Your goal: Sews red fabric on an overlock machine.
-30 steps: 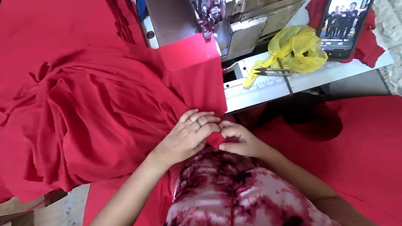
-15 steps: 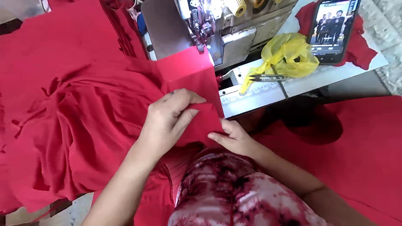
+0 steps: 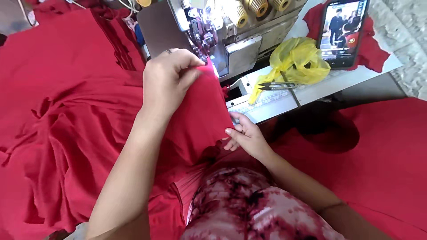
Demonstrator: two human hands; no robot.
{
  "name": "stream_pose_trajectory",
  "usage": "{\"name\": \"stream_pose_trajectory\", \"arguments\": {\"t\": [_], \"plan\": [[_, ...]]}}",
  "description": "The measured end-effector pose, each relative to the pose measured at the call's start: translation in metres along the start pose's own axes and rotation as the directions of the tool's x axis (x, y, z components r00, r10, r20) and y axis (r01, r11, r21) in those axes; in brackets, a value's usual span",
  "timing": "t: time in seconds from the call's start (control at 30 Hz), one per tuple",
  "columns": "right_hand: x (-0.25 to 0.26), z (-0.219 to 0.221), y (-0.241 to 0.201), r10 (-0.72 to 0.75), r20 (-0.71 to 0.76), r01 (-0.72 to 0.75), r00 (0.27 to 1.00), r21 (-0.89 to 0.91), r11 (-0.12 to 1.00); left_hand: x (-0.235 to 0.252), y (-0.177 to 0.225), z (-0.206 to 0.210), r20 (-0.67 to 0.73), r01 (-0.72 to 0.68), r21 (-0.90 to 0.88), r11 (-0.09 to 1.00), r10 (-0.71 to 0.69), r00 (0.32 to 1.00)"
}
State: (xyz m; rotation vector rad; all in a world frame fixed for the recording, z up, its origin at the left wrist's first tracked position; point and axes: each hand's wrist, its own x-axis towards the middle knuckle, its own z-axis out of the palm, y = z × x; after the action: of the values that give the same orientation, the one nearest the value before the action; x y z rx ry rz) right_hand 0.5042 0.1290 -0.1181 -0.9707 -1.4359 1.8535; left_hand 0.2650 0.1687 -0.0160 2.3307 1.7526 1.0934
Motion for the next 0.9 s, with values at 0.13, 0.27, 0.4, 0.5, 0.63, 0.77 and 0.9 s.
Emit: {"name": "stream_pose_trajectory", "arguments": {"t": [0.13,0.27,0.4,0.5,0.63,0.77,0.9], "plan": [[-0.003,-0.007,0.006,-0.07,-0.003,0.069,0.998,-0.067,0.995,0.008,-0.016,0.008,0.022,0.119,-0.203,0.972,-0.117,0.993],[-0.015,-0.018,0.021,-0.288,0.01,0.281,0.958,-0.255,0.925,0.007,-0.013,-0.001,0.125,0.2,-0.189,0.961,-0.179,0.976],[-0.021,-0.025,0.026,-0.35,0.028,0.341,0.936,-0.315,0.886,-0.004,0.0,-0.001,0.089,0.197,-0.034,0.98,-0.193,0.977],[-0.02,-0.027,0.026,-0.35,0.041,0.347,0.936,-0.281,0.895,-0.005,0.008,0.002,0.052,0.248,0.027,0.968,-0.249,0.967],[-0.014,-0.03,0.007,-0.349,0.081,0.357,0.934,-0.147,0.922,0.008,0.0,0.004,0.034,0.264,0.077,0.961,-0.267,0.963],[-0.008,-0.037,-0.02,-0.334,0.225,0.356,0.915,-0.066,0.932,0.019,-0.014,0.006,0.021,0.257,0.06,0.965,-0.258,0.966],[-0.008,-0.031,-0.033,-0.258,0.292,0.253,0.921,0.055,0.966,-0.011,0.003,-0.003,0.08,0.128,0.039,0.991,-0.13,0.988]]}}
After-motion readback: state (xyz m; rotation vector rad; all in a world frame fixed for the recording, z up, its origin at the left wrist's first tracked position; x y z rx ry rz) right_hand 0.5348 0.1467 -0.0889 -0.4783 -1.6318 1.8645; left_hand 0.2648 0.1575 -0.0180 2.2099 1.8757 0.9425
